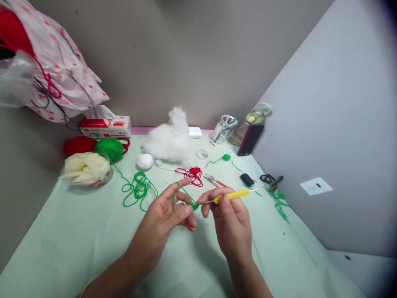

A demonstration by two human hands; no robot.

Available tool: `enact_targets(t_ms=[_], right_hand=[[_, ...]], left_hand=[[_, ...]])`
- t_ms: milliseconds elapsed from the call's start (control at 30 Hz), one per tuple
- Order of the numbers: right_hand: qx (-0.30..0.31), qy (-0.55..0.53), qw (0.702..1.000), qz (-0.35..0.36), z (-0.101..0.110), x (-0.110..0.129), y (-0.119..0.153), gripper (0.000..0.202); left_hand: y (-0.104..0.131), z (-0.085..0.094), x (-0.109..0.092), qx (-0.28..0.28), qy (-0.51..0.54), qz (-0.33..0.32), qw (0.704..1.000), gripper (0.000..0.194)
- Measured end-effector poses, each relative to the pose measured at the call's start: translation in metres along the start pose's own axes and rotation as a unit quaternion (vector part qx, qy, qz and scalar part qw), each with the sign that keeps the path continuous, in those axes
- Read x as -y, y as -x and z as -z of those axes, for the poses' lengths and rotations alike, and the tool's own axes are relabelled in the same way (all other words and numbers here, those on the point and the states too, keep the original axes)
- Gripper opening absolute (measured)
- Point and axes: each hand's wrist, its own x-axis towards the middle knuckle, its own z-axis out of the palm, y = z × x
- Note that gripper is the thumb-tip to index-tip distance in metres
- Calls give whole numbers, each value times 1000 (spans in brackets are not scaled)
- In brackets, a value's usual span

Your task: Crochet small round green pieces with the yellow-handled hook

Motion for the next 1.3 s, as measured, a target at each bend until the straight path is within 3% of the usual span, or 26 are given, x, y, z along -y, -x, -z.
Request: enact_targets(t_ms=[233, 400, 500, 567, 767, 867, 1000, 1133, 1167, 1200, 1233, 1300], right_hand=[[23, 116, 990, 82, 5, 1, 11, 24], [94, 288, 919, 253, 6, 2, 17, 31], [110, 342, 884, 301, 5, -1, 18, 30], [100, 343, 883, 306, 5, -3, 18, 28], [53, 254, 922, 288, 5, -7, 15, 26], [50, 251, 919, 300, 4, -7, 14, 25], [74, 358, 859, 359, 3, -7, 15, 24], [74, 498, 759, 413, 2, -7, 17, 28], [69, 509, 745, 425, 1, -7, 18, 30], [64, 503, 751, 424, 1, -6, 18, 32], [57, 476, 778, 407, 1, -6, 18, 31], [29, 364, 868, 337, 1, -5, 17, 29]], left_hand=[[-2, 3, 2, -7, -34, -27, 999, 47], [-2, 0, 5, -59, -80, -57, 993, 56], [0, -3, 6, -84, -96, -74, 989, 58], [0, -4, 6, -91, -106, -82, 987, 57], [0, -2, 8, -76, -106, -104, 986, 57], [-1, -2, 8, -73, -103, -88, 988, 57], [0, -4, 8, -67, -85, -67, 992, 62], [0, -3, 7, -32, -21, -10, 999, 70], [0, -2, 6, -14, 8, 17, 1000, 70], [-1, 0, 4, 3, 36, 44, 998, 70], [-1, 2, 1, 13, 59, 66, 996, 69], [-3, 5, -4, 16, 81, 80, 993, 65]])
